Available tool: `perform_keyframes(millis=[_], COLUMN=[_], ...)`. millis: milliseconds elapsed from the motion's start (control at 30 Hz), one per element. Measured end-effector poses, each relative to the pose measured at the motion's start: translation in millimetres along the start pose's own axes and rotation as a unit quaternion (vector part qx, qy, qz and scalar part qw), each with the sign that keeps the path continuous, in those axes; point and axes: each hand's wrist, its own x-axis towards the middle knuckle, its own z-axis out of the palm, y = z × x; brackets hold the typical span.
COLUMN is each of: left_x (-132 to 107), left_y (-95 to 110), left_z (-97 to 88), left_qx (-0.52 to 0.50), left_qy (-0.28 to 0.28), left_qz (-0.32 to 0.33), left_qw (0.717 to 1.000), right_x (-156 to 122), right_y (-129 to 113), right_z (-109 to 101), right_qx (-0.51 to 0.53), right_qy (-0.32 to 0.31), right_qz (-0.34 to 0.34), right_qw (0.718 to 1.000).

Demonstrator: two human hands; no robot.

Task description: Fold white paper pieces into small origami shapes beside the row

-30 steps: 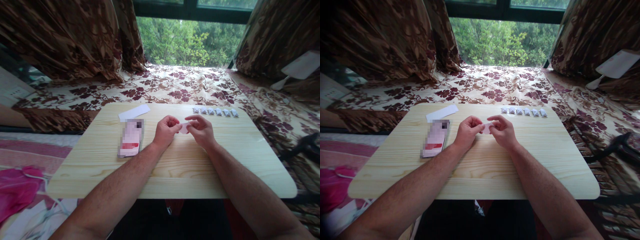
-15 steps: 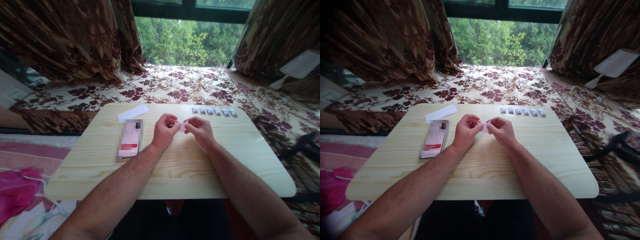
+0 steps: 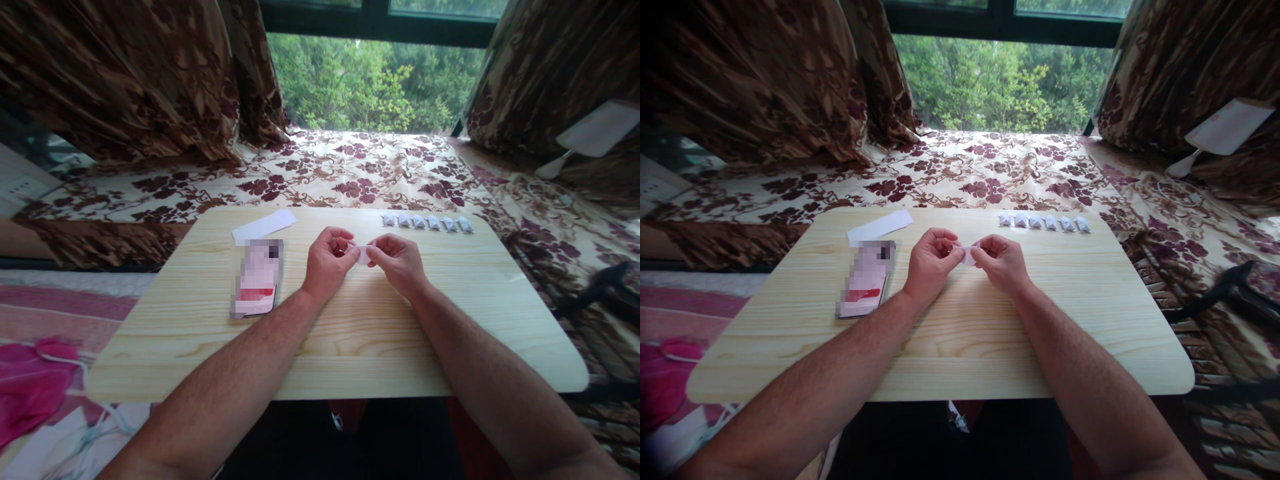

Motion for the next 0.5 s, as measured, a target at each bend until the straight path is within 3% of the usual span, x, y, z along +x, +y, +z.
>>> perform_keyframes(millis=[500], left_x=[-0.5], left_y=[1.0], left_z=[0.2], left_qx=[-0.014], left_qy=[0.003], left_qz=[-0.019], left_qw=[1.000], right_x=[-0.5], right_y=[2.9], right_z=[-1.4], right_qx=[0.011], right_qy=[-0.003], right_qz=[-0.010], right_qw=[1.000])
